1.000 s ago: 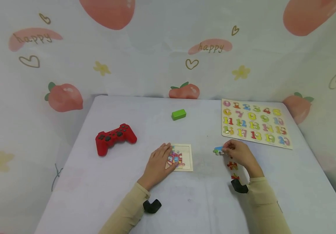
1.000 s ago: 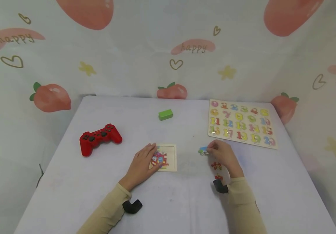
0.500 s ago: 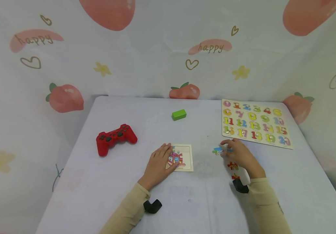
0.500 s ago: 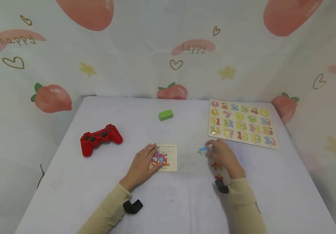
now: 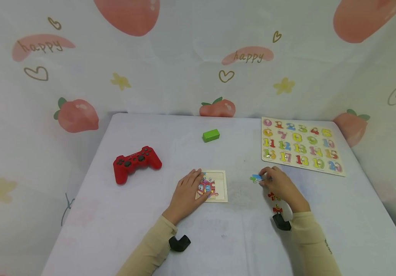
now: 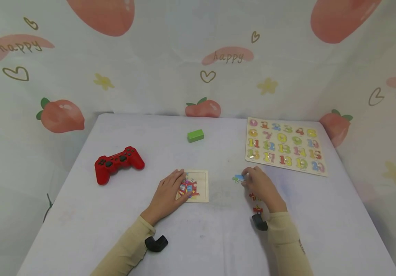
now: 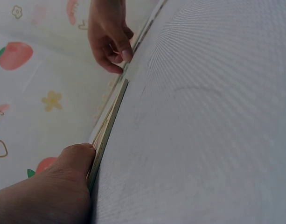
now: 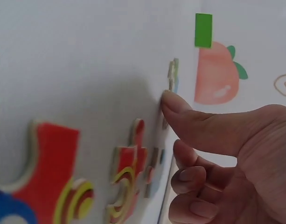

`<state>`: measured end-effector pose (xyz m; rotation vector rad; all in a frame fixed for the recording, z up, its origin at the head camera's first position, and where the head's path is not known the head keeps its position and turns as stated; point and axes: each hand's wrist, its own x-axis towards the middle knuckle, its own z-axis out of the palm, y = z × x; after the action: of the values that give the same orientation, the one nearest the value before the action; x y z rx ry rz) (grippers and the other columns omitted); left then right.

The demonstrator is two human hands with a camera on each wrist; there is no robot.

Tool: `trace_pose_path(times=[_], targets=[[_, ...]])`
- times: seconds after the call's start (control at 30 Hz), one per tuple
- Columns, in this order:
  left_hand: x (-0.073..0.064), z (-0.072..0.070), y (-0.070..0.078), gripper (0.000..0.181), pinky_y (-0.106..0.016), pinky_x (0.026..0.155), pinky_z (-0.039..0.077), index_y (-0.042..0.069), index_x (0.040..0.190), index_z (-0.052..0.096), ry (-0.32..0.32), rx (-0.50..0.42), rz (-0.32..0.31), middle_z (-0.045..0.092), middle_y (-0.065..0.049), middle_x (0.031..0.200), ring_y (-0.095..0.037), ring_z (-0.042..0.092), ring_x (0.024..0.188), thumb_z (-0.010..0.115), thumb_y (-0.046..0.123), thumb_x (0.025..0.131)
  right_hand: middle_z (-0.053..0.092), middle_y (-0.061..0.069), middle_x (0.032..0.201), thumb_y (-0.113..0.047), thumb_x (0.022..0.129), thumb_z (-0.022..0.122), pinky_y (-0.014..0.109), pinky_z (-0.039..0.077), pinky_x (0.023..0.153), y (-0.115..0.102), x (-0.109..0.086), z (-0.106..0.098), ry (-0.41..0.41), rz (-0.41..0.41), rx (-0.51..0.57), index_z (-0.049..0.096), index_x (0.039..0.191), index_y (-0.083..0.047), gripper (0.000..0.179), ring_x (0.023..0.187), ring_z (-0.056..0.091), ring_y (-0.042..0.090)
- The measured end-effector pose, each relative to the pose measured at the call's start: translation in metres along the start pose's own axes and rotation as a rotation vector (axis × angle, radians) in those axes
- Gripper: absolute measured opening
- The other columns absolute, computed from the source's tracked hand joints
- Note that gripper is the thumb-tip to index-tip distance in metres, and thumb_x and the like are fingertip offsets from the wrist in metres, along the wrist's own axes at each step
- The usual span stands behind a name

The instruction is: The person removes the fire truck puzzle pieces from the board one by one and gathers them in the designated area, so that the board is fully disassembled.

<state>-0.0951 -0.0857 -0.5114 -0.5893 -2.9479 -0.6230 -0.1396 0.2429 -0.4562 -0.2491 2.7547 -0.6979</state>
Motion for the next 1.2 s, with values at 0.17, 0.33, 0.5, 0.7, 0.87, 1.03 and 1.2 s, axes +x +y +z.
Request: trace_pose_path(times=[0.17, 0.33, 0.5, 0.7, 0.87, 1.03, 1.2], targets=[[0.0, 0.001, -0.001, 0.069, -0.044, 0.111, 0.029, 0.011, 0.145, 0.041, 0.002, 0.002, 0.0, 0.037, -0.003, 0.152, -0.023, 0.027, 0.143, 0.052, 0.053, 0.092, 0.055, 0.013, 0.1, -0.015, 0.088, 0.068, 0.039, 0.047, 0.071, -0.012, -0.001, 0.002, 0.03, -0.053, -0.002, 0.06, 0.112, -0.005, 0.027, 0.083, 0.054, 0.025], [0.0, 0.001, -0.001, 0.069, -0.044, 0.112, 0.029, 0.01, 0.145, 0.041, -0.005, 0.003, -0.002, 0.036, -0.003, 0.152, -0.022, 0.027, 0.143, 0.054, 0.053, 0.092, 0.057, 0.008, 0.095, -0.015, 0.088, 0.069, 0.035, 0.047, 0.069, -0.049, -0.002, 0.018, 0.036, -0.156, -0.01, 0.061, 0.109, -0.006, 0.025, 0.079, 0.054, 0.02], [-0.001, 0.001, 0.0, 0.069, -0.045, 0.111, 0.03, 0.011, 0.144, 0.042, 0.003, 0.008, 0.004, 0.036, -0.004, 0.152, -0.022, 0.028, 0.143, 0.054, 0.053, 0.091, 0.057, 0.003, 0.093, -0.017, 0.086, 0.071, 0.03, 0.047, 0.069, -0.087, 0.003, 0.041, -0.003, -0.246, 0.004, 0.062, 0.109, -0.008, 0.026, 0.077, 0.052, 0.014], [0.0, 0.001, -0.002, 0.069, -0.044, 0.112, 0.029, 0.011, 0.145, 0.041, 0.0, 0.013, 0.006, 0.037, -0.003, 0.152, -0.021, 0.027, 0.143, 0.053, 0.053, 0.092, 0.057, 0.005, 0.096, -0.021, 0.088, 0.07, 0.034, 0.05, 0.072, -0.111, 0.014, 0.062, -0.017, -0.257, 0.001, 0.061, 0.111, -0.006, 0.029, 0.08, 0.056, 0.016], [0.0, 0.004, -0.002, 0.067, -0.045, 0.11, 0.032, 0.01, 0.142, 0.045, 0.042, 0.009, 0.028, 0.039, -0.004, 0.151, -0.023, 0.03, 0.142, 0.055, 0.052, 0.091, 0.057, 0.006, 0.095, -0.021, 0.089, 0.069, 0.037, 0.051, 0.078, -0.117, 0.018, 0.069, 0.003, -0.247, 0.026, 0.062, 0.107, -0.005, 0.025, 0.084, 0.058, 0.018], [0.0, 0.004, -0.001, 0.067, -0.045, 0.11, 0.031, 0.01, 0.142, 0.045, 0.047, 0.006, 0.028, 0.04, -0.004, 0.15, -0.022, 0.03, 0.142, 0.056, 0.052, 0.091, 0.057, 0.005, 0.091, -0.017, 0.088, 0.07, 0.036, 0.051, 0.077, -0.118, 0.021, 0.073, 0.031, -0.246, 0.061, 0.061, 0.099, -0.005, 0.019, 0.083, 0.058, 0.017], [0.0, 0.001, -0.001, 0.069, -0.044, 0.112, 0.03, 0.009, 0.143, 0.043, 0.02, -0.002, 0.011, 0.039, -0.004, 0.151, -0.021, 0.029, 0.143, 0.056, 0.052, 0.091, 0.057, 0.004, 0.091, -0.016, 0.085, 0.072, 0.035, 0.051, 0.078, -0.12, 0.022, 0.076, 0.044, -0.22, 0.079, 0.062, 0.097, -0.005, 0.019, 0.084, 0.058, 0.017]])
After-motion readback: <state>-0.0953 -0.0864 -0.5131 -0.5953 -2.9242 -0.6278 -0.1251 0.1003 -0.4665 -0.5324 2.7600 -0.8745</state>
